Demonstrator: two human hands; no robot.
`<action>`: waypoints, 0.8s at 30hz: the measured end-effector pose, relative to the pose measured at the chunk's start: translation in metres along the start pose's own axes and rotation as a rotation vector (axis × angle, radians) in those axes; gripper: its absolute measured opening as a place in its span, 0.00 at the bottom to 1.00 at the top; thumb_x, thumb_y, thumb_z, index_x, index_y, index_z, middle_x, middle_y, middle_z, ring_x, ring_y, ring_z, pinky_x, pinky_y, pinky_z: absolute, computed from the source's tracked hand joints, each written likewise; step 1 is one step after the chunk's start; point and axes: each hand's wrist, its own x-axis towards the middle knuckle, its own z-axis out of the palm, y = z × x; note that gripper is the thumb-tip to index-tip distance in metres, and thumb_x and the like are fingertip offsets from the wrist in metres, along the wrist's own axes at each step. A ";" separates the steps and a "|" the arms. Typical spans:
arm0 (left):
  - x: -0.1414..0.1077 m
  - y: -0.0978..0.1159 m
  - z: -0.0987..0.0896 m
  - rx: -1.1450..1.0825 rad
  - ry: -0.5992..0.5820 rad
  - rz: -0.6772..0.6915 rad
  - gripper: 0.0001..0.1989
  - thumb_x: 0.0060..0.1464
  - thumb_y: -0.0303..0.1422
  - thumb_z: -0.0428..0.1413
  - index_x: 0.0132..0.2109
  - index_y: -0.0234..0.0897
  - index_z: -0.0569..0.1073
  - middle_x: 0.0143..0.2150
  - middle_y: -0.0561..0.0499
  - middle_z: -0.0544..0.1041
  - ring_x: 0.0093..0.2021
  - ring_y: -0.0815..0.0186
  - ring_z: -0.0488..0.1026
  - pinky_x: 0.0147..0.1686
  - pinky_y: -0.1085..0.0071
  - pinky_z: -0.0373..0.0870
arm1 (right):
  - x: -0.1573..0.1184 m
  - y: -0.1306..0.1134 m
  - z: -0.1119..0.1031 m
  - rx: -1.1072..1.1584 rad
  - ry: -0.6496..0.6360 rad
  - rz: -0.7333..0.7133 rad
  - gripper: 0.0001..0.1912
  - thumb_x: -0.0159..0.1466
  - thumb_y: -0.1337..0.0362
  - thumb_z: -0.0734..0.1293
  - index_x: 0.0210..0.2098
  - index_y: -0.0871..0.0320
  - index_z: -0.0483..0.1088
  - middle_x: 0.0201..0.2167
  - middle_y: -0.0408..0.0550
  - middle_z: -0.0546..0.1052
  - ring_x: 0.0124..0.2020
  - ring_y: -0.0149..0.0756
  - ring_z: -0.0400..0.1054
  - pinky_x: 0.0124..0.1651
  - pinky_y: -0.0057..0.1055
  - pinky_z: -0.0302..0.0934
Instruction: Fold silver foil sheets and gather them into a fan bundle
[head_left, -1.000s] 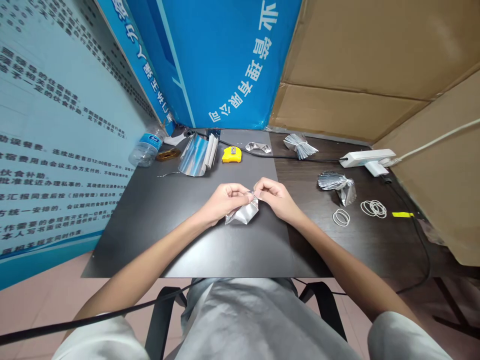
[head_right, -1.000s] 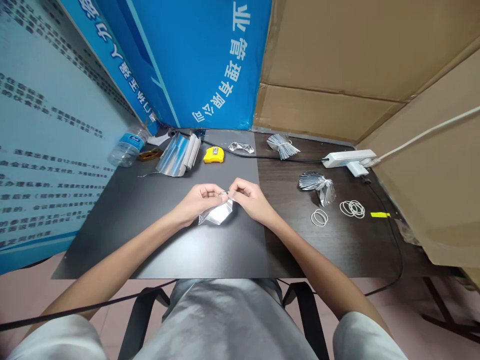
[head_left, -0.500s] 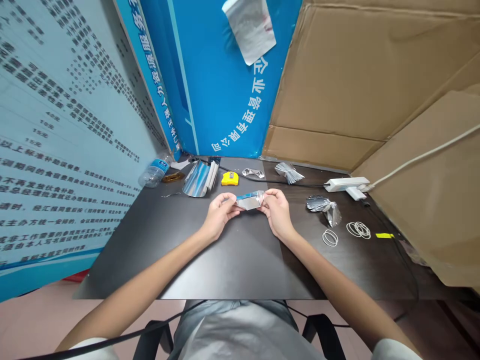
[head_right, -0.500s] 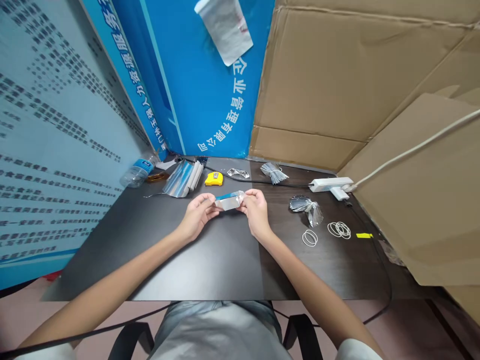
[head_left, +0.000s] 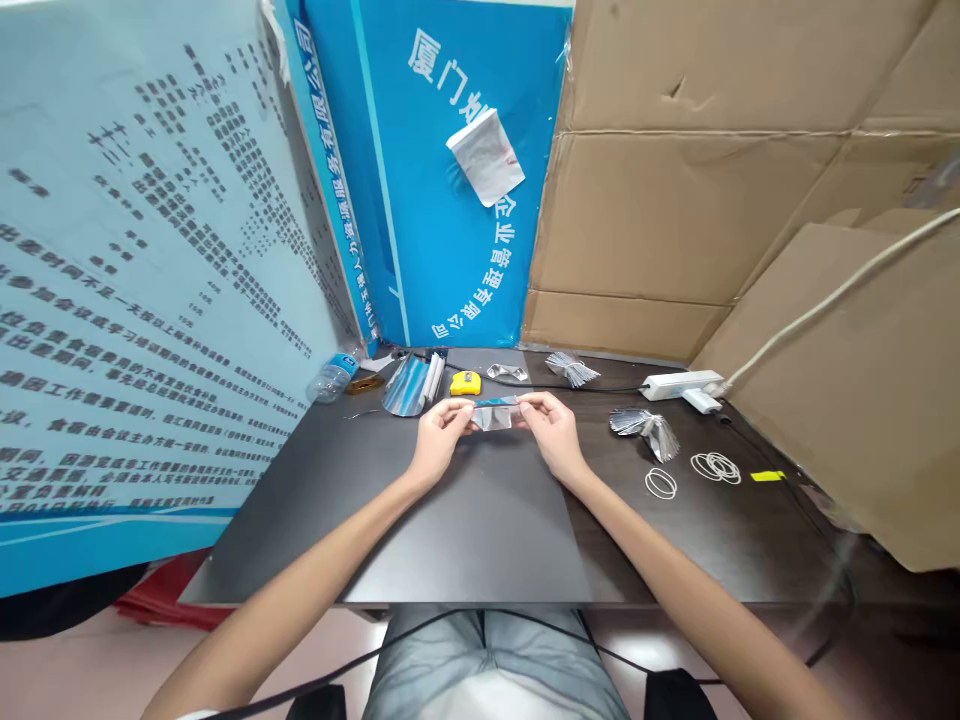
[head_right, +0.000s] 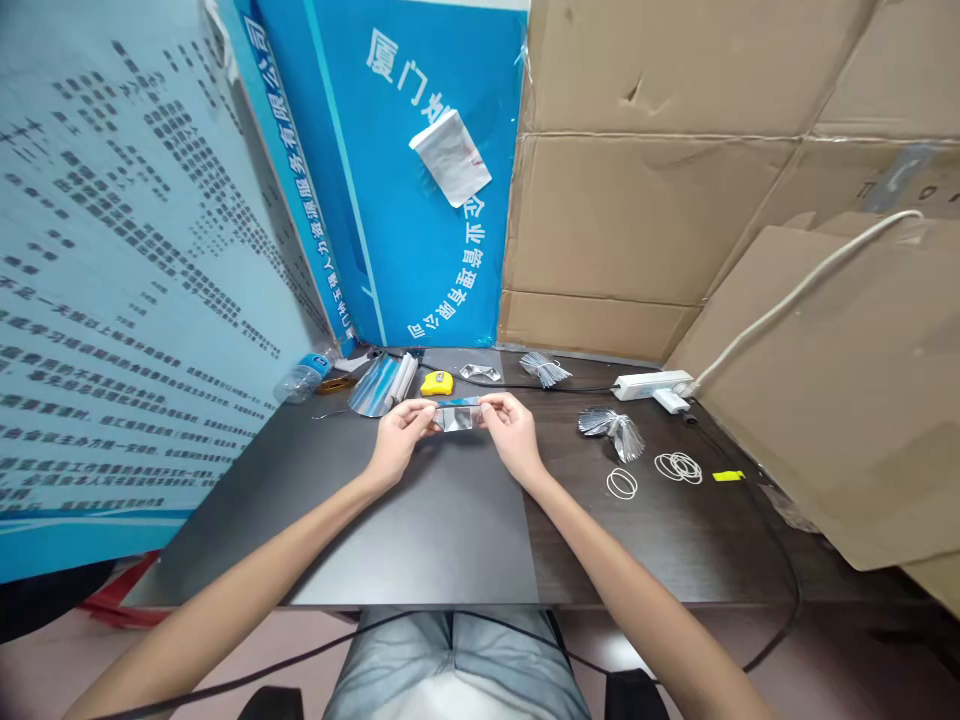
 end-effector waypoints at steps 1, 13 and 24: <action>0.001 0.002 -0.003 0.011 -0.010 0.015 0.25 0.54 0.52 0.69 0.47 0.35 0.82 0.40 0.47 0.85 0.38 0.64 0.82 0.43 0.71 0.78 | 0.002 -0.001 -0.003 -0.010 -0.026 -0.003 0.22 0.57 0.46 0.77 0.40 0.57 0.77 0.37 0.50 0.83 0.37 0.38 0.77 0.42 0.35 0.74; 0.018 0.004 -0.031 0.283 -0.342 0.020 0.23 0.55 0.49 0.70 0.46 0.34 0.79 0.40 0.41 0.87 0.42 0.58 0.85 0.41 0.70 0.77 | 0.018 0.006 -0.026 -0.128 -0.228 0.028 0.20 0.53 0.52 0.79 0.36 0.58 0.75 0.31 0.43 0.80 0.32 0.32 0.76 0.40 0.30 0.72; 0.008 -0.002 -0.011 0.094 -0.258 0.007 0.26 0.54 0.50 0.70 0.46 0.37 0.71 0.30 0.49 0.84 0.30 0.64 0.83 0.33 0.74 0.76 | 0.010 0.001 -0.019 -0.103 -0.325 0.064 0.24 0.58 0.47 0.77 0.41 0.55 0.68 0.26 0.42 0.81 0.30 0.33 0.79 0.36 0.27 0.72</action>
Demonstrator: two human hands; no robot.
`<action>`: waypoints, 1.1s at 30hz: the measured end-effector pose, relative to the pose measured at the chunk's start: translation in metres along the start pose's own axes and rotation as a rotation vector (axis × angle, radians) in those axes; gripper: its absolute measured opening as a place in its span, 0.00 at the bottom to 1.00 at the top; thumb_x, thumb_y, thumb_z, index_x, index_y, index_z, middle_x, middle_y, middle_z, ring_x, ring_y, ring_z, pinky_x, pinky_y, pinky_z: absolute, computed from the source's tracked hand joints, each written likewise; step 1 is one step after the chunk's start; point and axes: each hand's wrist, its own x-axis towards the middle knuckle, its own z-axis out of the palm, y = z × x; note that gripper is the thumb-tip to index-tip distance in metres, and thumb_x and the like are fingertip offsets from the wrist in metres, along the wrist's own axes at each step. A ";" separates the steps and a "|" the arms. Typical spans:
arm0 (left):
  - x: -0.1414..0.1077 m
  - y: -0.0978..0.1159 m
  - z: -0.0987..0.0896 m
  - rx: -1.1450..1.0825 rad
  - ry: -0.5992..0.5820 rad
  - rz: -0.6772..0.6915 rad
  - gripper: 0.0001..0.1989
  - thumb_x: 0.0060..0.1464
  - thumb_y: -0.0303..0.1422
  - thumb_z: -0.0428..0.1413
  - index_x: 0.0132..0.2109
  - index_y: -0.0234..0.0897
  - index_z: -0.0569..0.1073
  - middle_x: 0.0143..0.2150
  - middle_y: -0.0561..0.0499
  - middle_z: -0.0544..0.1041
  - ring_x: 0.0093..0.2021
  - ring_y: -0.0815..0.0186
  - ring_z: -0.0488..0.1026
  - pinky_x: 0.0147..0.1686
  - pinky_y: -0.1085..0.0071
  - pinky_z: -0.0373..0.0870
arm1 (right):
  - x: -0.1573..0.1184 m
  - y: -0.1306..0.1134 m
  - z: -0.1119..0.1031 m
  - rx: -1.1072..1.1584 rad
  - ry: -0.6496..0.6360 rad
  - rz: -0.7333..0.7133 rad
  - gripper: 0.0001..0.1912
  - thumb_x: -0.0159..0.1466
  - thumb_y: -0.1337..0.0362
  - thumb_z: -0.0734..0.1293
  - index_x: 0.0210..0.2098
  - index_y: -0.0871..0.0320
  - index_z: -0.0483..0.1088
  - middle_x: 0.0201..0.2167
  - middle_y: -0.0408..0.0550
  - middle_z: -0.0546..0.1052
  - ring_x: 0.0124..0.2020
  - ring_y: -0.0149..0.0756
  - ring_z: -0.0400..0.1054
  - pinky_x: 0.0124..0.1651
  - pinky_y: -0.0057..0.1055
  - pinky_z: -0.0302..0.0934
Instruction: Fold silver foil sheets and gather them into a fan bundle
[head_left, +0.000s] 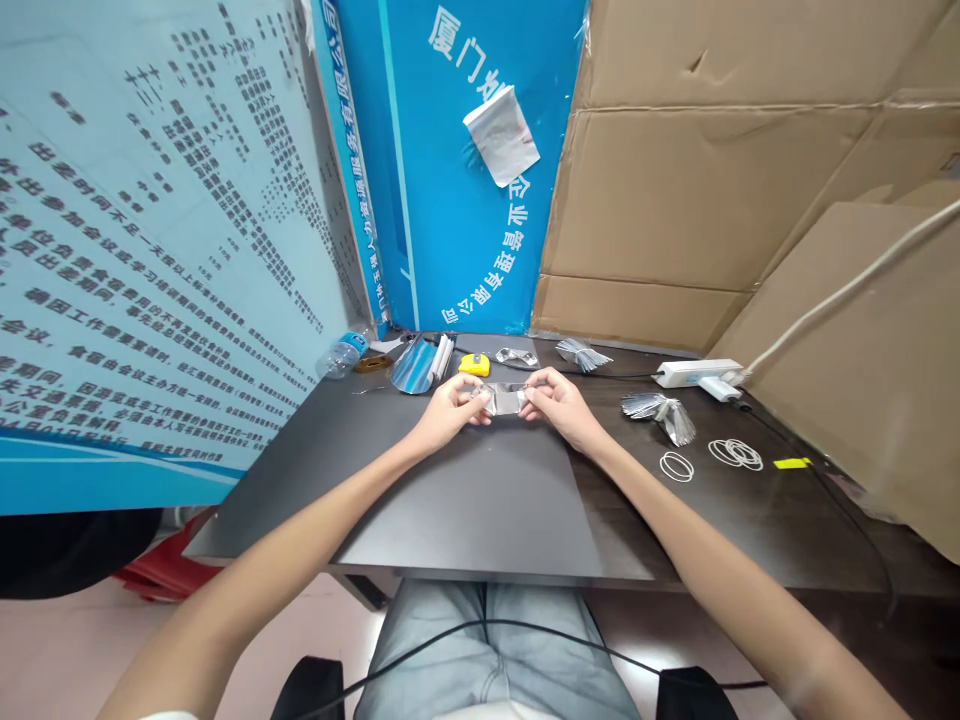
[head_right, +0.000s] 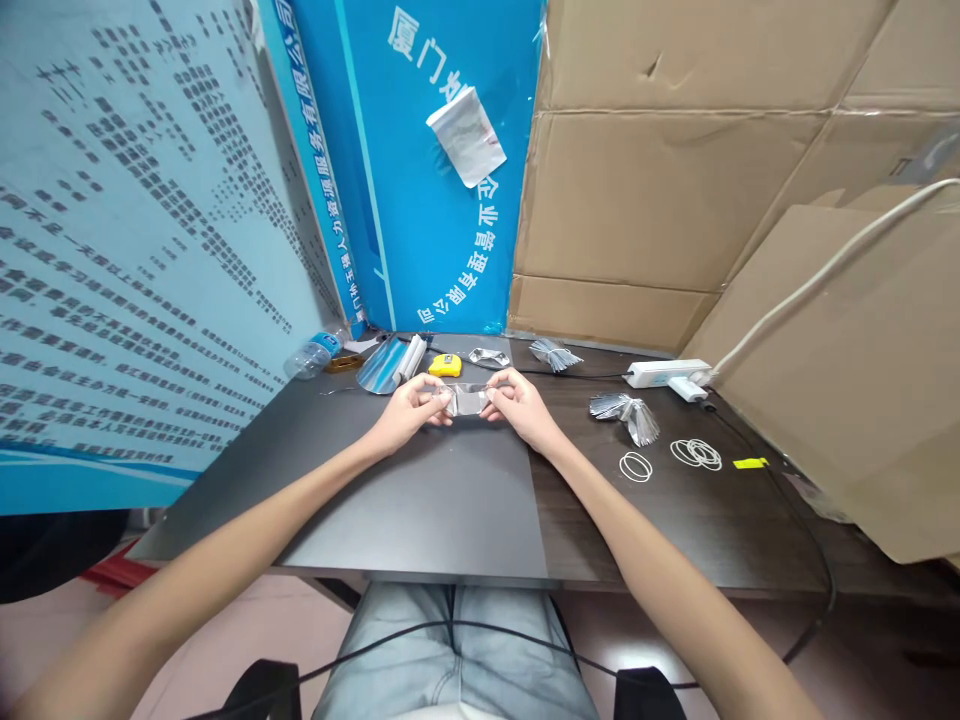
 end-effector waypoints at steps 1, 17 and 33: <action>0.000 0.002 0.001 -0.009 0.033 0.018 0.24 0.54 0.48 0.70 0.45 0.37 0.71 0.29 0.51 0.83 0.28 0.65 0.82 0.32 0.74 0.76 | 0.000 0.000 0.001 0.003 -0.004 -0.020 0.24 0.57 0.47 0.78 0.41 0.55 0.69 0.26 0.42 0.81 0.30 0.33 0.79 0.36 0.28 0.73; -0.007 0.018 -0.012 -0.077 -0.021 0.023 0.30 0.58 0.53 0.67 0.55 0.32 0.82 0.34 0.47 0.84 0.35 0.63 0.84 0.39 0.71 0.79 | -0.009 -0.005 0.017 0.237 0.071 0.003 0.26 0.52 0.49 0.82 0.40 0.55 0.72 0.26 0.41 0.81 0.28 0.28 0.77 0.33 0.22 0.69; -0.005 0.013 -0.012 -0.186 0.007 -0.062 0.31 0.57 0.49 0.68 0.61 0.33 0.78 0.36 0.46 0.84 0.36 0.62 0.85 0.38 0.73 0.78 | -0.008 -0.001 0.020 0.186 0.118 0.079 0.25 0.51 0.52 0.81 0.40 0.55 0.71 0.28 0.42 0.82 0.27 0.30 0.77 0.33 0.24 0.68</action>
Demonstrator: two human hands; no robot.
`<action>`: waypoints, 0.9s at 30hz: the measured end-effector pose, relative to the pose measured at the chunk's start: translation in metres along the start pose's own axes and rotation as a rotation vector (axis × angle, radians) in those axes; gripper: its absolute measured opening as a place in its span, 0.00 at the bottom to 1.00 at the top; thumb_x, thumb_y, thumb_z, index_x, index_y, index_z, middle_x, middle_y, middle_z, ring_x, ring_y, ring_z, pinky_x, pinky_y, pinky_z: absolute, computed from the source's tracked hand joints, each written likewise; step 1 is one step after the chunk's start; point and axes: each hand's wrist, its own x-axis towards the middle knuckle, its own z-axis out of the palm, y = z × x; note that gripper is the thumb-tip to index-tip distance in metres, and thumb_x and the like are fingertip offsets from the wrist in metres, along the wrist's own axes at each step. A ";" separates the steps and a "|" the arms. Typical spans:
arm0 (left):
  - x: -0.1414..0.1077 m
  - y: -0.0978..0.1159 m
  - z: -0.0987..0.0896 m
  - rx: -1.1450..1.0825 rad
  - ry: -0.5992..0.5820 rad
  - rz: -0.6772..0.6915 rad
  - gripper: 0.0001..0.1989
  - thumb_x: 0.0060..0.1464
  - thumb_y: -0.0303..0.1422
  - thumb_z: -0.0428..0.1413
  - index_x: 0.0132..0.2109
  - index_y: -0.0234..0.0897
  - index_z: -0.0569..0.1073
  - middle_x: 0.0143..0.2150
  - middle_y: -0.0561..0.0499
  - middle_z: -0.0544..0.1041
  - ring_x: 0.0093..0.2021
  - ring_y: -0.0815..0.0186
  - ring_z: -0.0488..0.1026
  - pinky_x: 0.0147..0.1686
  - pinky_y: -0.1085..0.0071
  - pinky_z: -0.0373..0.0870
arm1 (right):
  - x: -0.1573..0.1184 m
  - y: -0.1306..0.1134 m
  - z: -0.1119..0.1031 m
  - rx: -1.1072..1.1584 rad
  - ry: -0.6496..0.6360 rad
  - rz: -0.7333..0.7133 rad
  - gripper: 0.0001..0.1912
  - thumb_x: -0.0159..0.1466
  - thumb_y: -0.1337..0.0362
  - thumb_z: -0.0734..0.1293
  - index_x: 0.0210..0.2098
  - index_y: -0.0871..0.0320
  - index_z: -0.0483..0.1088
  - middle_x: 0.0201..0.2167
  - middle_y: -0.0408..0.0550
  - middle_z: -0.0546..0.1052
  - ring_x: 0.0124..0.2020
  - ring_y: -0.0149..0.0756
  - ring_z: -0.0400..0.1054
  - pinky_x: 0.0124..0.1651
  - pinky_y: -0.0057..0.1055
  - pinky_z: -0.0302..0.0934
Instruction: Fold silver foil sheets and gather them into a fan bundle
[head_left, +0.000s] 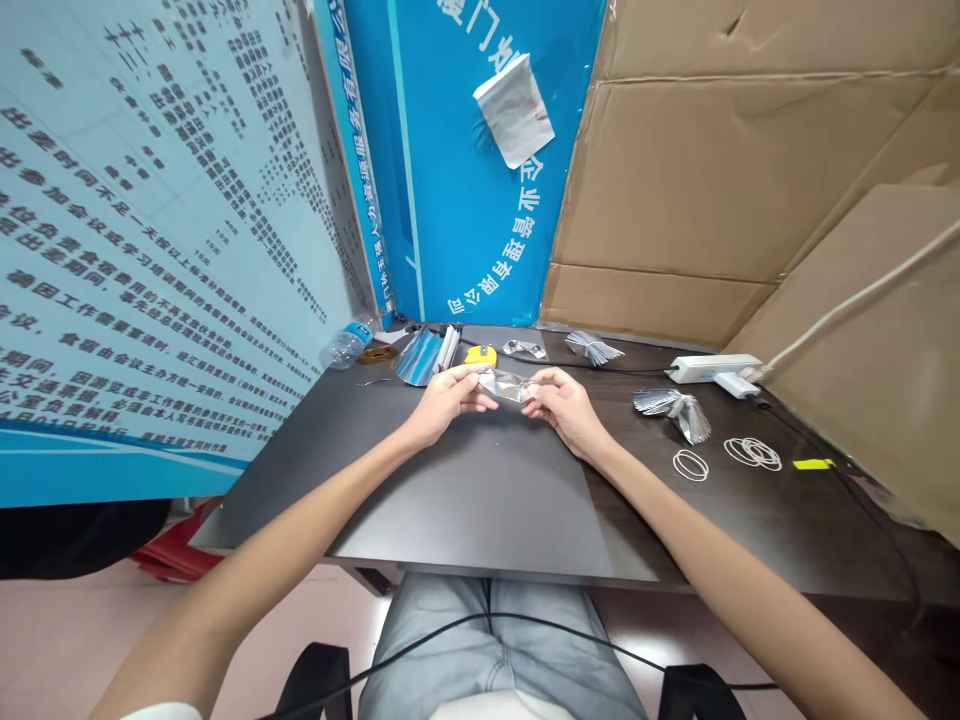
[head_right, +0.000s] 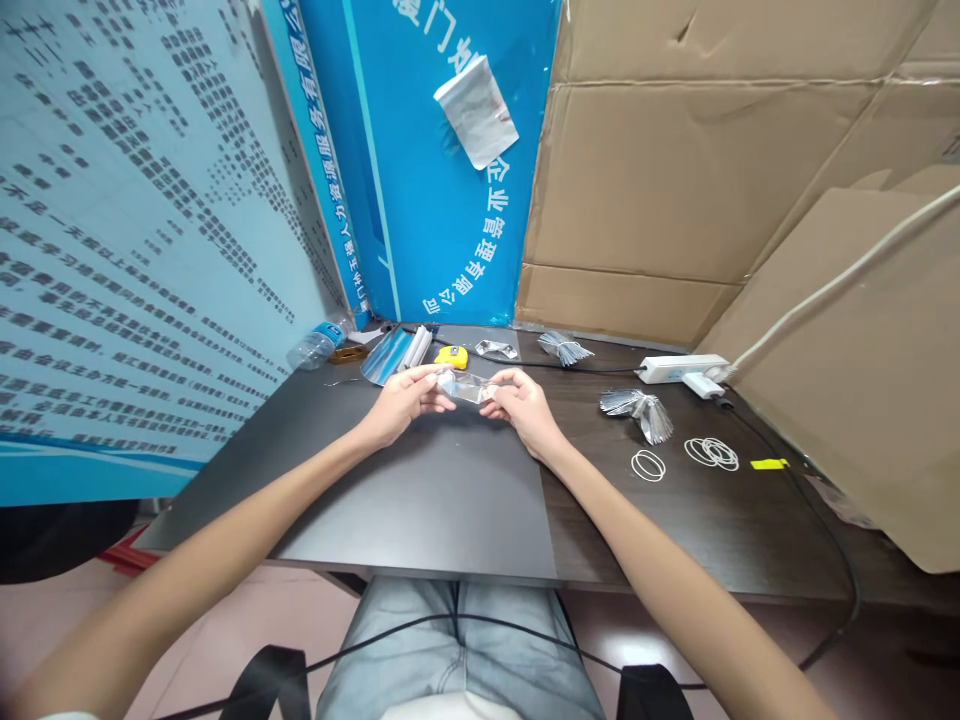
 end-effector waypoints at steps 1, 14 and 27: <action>0.000 0.001 0.000 0.009 0.005 -0.004 0.30 0.57 0.47 0.68 0.60 0.33 0.79 0.36 0.46 0.84 0.37 0.63 0.85 0.38 0.73 0.78 | 0.001 0.001 -0.001 -0.007 -0.006 -0.006 0.24 0.52 0.51 0.81 0.40 0.55 0.71 0.28 0.42 0.82 0.27 0.30 0.78 0.33 0.24 0.69; -0.003 0.005 -0.005 0.155 -0.096 0.068 0.19 0.59 0.39 0.67 0.55 0.37 0.85 0.41 0.45 0.87 0.41 0.65 0.85 0.43 0.73 0.80 | 0.001 -0.003 -0.007 0.104 -0.034 -0.023 0.15 0.54 0.57 0.80 0.37 0.54 0.77 0.30 0.41 0.80 0.31 0.28 0.75 0.36 0.25 0.71; -0.010 0.025 -0.017 0.463 -0.219 0.259 0.16 0.63 0.41 0.63 0.52 0.37 0.87 0.45 0.43 0.88 0.45 0.59 0.85 0.50 0.68 0.80 | 0.000 -0.009 -0.010 0.107 -0.049 0.001 0.09 0.52 0.60 0.77 0.31 0.57 0.80 0.28 0.45 0.80 0.30 0.31 0.76 0.37 0.27 0.73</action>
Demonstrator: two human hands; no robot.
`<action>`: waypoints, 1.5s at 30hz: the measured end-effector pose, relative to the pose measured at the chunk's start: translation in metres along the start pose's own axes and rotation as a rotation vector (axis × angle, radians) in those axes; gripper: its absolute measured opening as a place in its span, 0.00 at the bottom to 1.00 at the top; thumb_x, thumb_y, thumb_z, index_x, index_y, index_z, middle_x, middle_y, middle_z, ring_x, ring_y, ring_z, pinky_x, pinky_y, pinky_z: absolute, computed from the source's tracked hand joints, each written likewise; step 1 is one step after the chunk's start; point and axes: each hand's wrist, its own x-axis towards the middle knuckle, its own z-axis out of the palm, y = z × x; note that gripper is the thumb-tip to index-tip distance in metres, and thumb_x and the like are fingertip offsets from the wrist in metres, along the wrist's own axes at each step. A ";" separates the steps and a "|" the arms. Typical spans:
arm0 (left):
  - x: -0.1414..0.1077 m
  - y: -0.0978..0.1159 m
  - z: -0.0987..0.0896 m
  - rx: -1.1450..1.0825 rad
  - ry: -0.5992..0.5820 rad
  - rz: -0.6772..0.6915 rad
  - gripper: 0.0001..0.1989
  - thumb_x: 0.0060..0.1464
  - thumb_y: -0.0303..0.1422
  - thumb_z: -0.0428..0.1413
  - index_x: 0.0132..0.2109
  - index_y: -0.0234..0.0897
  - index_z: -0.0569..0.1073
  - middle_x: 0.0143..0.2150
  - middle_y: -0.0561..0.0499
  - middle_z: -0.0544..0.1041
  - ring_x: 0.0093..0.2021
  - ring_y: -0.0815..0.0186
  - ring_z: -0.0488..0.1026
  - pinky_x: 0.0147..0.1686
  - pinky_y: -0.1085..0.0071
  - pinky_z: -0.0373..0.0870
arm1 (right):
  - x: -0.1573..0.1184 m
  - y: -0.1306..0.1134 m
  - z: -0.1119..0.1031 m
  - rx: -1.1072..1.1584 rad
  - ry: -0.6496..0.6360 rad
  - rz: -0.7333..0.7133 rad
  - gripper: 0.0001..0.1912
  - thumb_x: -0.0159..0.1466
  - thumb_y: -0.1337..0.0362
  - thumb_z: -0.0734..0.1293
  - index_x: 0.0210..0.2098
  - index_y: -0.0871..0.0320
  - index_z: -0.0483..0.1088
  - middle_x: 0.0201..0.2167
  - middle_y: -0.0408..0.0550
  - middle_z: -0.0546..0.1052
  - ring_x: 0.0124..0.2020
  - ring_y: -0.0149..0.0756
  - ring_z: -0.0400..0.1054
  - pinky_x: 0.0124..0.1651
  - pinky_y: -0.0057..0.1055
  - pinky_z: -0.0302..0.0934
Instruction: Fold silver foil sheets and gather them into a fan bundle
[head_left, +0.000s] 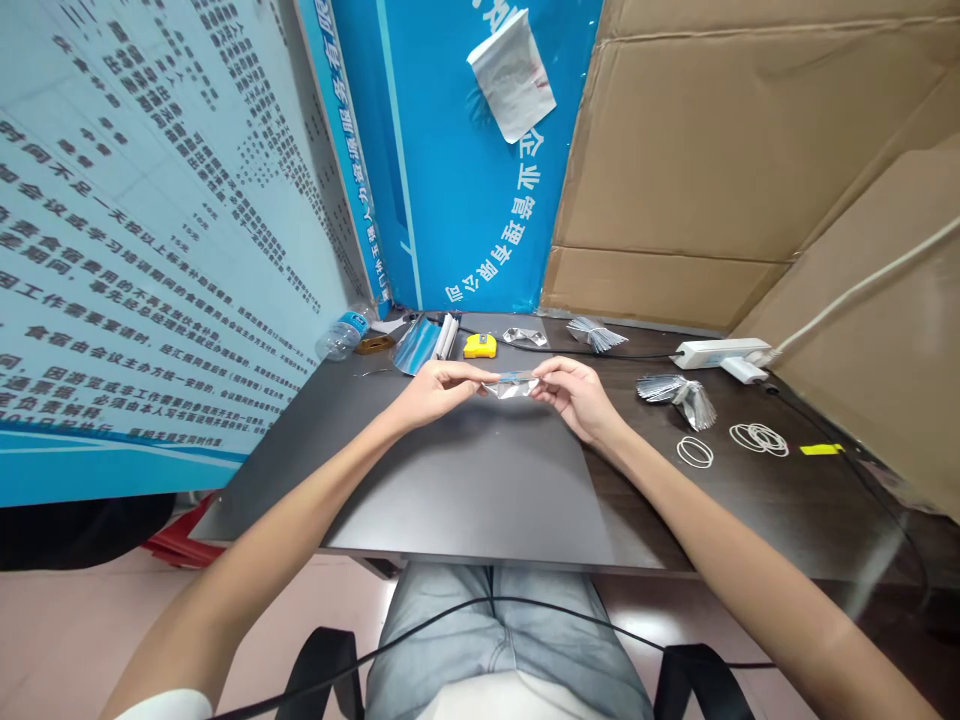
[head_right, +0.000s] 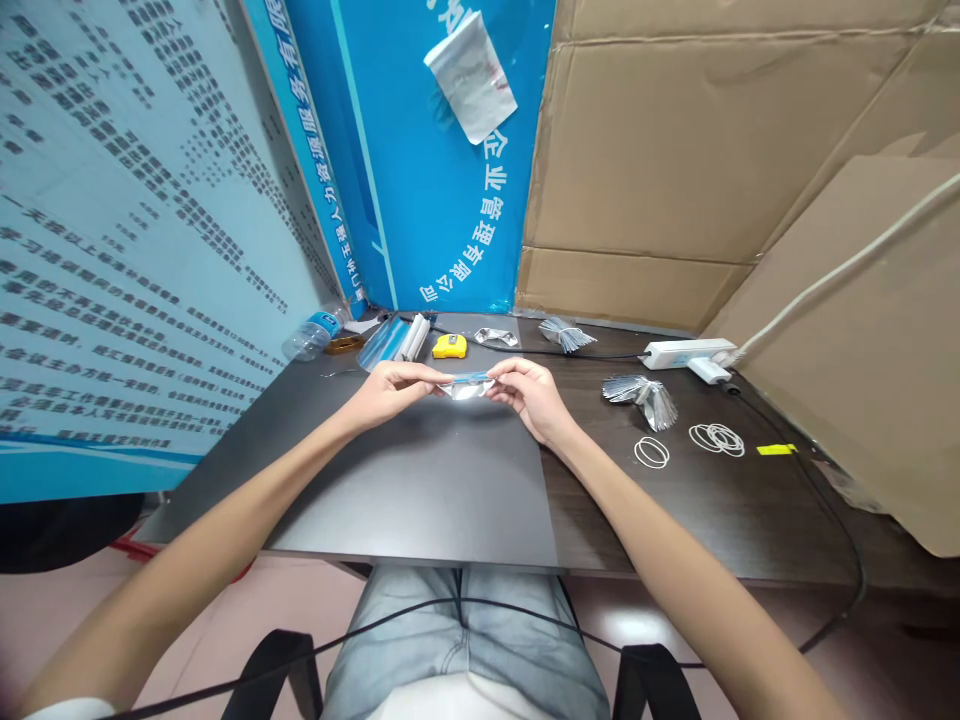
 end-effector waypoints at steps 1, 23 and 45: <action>0.000 0.000 0.001 0.007 -0.016 0.003 0.17 0.63 0.42 0.63 0.51 0.36 0.87 0.46 0.42 0.88 0.46 0.58 0.85 0.50 0.68 0.80 | -0.001 0.000 -0.001 -0.015 -0.024 0.001 0.10 0.53 0.58 0.77 0.31 0.57 0.80 0.29 0.45 0.81 0.31 0.31 0.76 0.36 0.26 0.73; -0.003 -0.003 0.021 0.302 -0.084 0.010 0.18 0.70 0.43 0.56 0.55 0.40 0.85 0.38 0.49 0.87 0.34 0.64 0.82 0.41 0.73 0.74 | -0.009 -0.009 -0.004 -0.543 -0.183 -0.095 0.15 0.60 0.51 0.79 0.40 0.54 0.86 0.42 0.50 0.87 0.44 0.43 0.80 0.51 0.38 0.72; 0.002 0.006 0.015 -0.082 -0.238 -0.271 0.20 0.64 0.47 0.64 0.51 0.35 0.86 0.37 0.44 0.87 0.34 0.62 0.85 0.35 0.73 0.79 | -0.012 -0.001 -0.008 -0.231 -0.268 0.107 0.20 0.63 0.47 0.77 0.45 0.54 0.87 0.46 0.51 0.87 0.47 0.40 0.81 0.58 0.38 0.73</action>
